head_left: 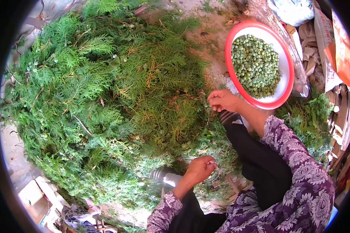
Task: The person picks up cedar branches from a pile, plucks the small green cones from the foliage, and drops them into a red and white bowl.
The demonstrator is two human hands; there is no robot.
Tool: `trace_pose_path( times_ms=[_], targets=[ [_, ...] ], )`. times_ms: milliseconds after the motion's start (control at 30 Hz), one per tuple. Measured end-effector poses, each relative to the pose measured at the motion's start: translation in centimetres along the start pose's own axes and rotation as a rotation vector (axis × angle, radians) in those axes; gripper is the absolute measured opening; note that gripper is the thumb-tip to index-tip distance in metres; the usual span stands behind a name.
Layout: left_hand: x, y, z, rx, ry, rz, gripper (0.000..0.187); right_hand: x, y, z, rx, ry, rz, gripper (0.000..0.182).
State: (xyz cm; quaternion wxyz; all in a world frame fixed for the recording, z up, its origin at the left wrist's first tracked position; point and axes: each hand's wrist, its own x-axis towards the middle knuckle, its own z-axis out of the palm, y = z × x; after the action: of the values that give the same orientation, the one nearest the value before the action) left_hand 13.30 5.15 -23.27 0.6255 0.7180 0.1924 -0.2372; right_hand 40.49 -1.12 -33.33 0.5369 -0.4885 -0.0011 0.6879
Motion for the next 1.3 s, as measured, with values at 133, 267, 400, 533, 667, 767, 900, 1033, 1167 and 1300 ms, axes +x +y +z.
trace_pose_path(
  times_ms=[133,267,400,533,667,767,900,1033,1167,1300],
  targets=[
    [0.0,0.1,-0.1,0.010,0.002,0.004,0.019,1.2,2.8,0.5,-0.860,0.215,-0.269,0.015],
    [-0.1,-0.1,0.0,0.015,0.008,0.008,0.019,2.3,4.1,0.6,-1.330,0.247,-0.532,0.021],
    [-0.1,0.0,-0.1,0.005,-0.004,-0.026,0.019,1.7,3.7,1.2,-1.442,0.367,-0.446,0.025],
    [-0.1,0.0,-0.1,0.004,-0.003,-0.016,0.018,1.7,3.3,0.5,-1.415,0.401,-0.362,0.028],
    [-0.1,0.0,0.0,-0.019,-0.003,-0.032,0.018,1.9,2.8,0.4,-1.287,0.337,-0.374,0.022],
    [-0.1,0.0,-0.1,-0.004,-0.009,-0.026,0.017,0.8,0.8,0.9,-0.544,0.178,0.073,0.017],
    [0.2,0.1,0.0,0.005,-0.002,0.001,0.017,-1.2,1.2,0.9,0.065,-0.056,0.099,0.013],
    [0.2,-0.5,0.3,0.027,0.008,0.039,0.017,-0.5,1.6,0.4,0.293,0.040,0.032,0.010],
    [0.1,0.5,-0.1,-0.029,-0.020,-0.039,0.017,1.7,0.9,-0.8,0.041,0.532,-0.173,0.016],
    [0.0,0.7,-0.2,-0.011,-0.023,-0.052,0.017,4.3,1.5,-2.8,-0.506,0.773,-0.410,0.020]
  ],
)
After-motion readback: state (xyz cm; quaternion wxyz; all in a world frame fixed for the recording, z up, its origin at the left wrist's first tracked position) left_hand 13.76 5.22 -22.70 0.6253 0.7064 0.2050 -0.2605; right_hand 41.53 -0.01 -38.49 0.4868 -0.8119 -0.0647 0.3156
